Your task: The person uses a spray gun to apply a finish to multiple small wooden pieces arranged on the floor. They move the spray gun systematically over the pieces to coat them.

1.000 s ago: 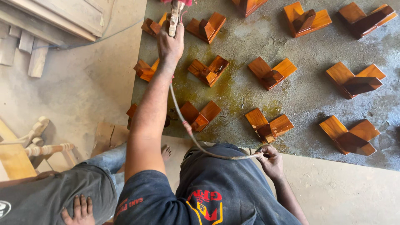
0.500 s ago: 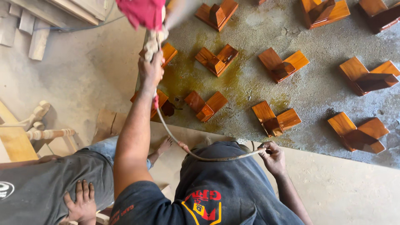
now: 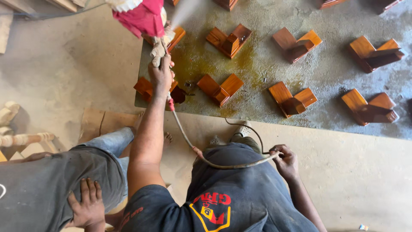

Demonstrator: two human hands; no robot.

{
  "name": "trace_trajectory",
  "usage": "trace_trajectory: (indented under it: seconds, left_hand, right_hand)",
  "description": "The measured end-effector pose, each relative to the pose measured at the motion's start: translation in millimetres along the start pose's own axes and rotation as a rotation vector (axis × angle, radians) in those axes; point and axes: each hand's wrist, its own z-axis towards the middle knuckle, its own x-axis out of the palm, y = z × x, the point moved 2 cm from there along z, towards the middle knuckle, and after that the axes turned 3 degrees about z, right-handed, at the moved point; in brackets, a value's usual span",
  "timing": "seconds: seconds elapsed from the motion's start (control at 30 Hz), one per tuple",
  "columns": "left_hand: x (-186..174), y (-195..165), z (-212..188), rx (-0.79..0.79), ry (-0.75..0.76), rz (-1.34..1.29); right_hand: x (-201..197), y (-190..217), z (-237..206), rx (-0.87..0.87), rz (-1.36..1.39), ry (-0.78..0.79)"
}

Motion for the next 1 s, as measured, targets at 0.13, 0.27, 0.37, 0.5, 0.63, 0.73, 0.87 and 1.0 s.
trace_trajectory:
  seconds: [0.13,0.27,0.37,0.5,0.63,0.73,0.87,1.0]
  left_hand:
    - [1,1,-16,-0.088,0.069,-0.065]
    - [11,-3,-43,-0.11,0.167,-0.131]
    - [25,-12,-53,-0.012,0.155,-0.218]
    - [33,-21,-73,-0.01,0.137,-0.107]
    - [56,-23,-109,-0.105,0.094,0.063]
    - [97,-32,-117,0.127,-0.005,0.078]
    - [152,-48,-128,0.495,-0.132,0.253]
    - [197,-50,-138,0.167,-0.134,0.464]
  right_hand:
    - [-8,-3,-35,-0.006,-0.012,-0.079]
    - [-18,-5,-38,-0.007,0.058,-0.084]
    - [-28,-10,-32,0.018,-0.006,-0.066]
    - [-51,-18,-16,-0.014,-0.029,-0.054]
    - [-95,-29,-8,-0.017,0.025,-0.002]
    - [-132,-37,3,-0.028,0.027,0.073]
    - [-170,-53,15,0.003,0.065,0.134]
    - [-193,-68,29,-0.013,0.117,0.167]
